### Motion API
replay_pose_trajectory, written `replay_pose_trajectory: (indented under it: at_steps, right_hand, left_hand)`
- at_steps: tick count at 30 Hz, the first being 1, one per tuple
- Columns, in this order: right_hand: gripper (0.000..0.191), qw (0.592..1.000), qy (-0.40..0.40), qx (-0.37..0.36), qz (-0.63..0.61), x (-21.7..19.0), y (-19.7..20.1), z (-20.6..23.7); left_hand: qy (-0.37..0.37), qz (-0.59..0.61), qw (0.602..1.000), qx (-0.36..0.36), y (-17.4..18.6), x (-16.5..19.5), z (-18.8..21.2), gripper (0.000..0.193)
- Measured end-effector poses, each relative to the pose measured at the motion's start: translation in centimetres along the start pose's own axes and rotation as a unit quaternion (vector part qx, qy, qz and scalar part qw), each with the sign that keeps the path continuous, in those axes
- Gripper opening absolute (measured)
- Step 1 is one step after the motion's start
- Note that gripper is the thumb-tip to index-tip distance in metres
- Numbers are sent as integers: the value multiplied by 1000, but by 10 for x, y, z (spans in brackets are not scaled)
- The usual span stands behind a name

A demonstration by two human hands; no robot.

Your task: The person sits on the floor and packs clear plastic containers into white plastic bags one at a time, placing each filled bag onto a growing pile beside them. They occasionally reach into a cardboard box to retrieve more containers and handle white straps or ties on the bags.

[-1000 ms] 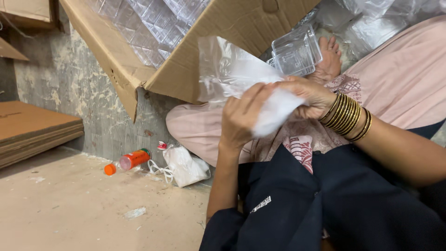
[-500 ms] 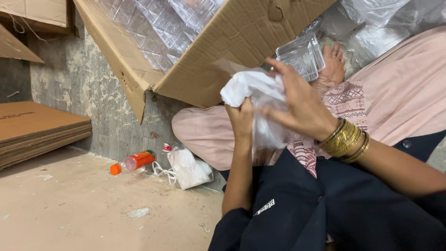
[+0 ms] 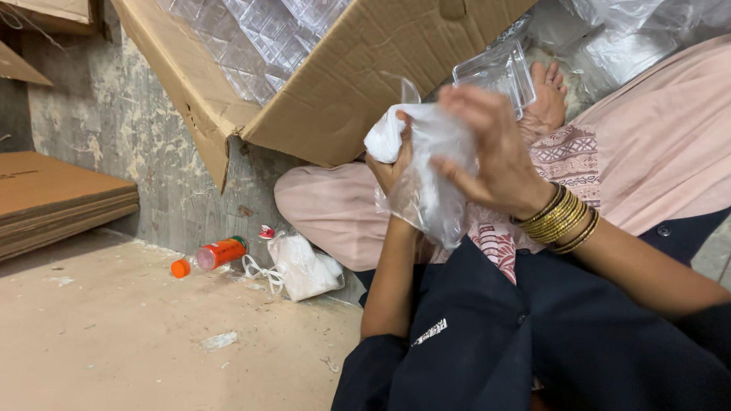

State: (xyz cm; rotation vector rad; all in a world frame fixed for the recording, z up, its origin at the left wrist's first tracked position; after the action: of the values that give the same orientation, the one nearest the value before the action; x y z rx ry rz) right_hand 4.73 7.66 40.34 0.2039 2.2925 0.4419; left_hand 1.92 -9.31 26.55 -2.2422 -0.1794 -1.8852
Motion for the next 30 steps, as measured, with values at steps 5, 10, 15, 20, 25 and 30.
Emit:
replay_pose_trajectory:
  at_steps: [5, 10, 15, 20, 25, 30]
  right_hand:
    - [21, 981, -75, -163, -72, 15, -20, 5]
    - [26, 971, -224, -55, -61, 54, 6, 22]
    - [20, 974, -194, -84, 76, 57, 15, 17]
    - [27, 971, -235, -18, -39, 54, 34, 6]
    - [50, 988, -84, -131, -26, 13, 9, -1]
    - [16, 974, -203, -103, -15, 63, 24, 19]
  left_hand:
    - [177, -76, 977, 88, 12, -24, 14, 49]
    - [120, 27, 992, -23, -30, 19, 7, 42]
    - [71, -6, 996, -59, -31, 42, -4, 31]
    - [61, -62, 996, -10, -17, 40, -8, 27]
    - [63, -15, 997, -37, -26, 39, -6, 23]
    - [72, 40, 997, -10, -11, 36, -16, 25]
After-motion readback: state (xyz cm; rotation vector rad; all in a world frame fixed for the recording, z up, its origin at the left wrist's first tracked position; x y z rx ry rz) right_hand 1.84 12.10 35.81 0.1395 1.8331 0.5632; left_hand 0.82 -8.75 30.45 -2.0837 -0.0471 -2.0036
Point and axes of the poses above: each hand's wrist, its own z-axis away from the middle knuckle, its own y-axis out of the back of the hand, x = y × z, the point moved 10 cm from there along -z, towards the middle knuckle, and after that the axes turned 6 degrees about -z, right-handed, at the moved point
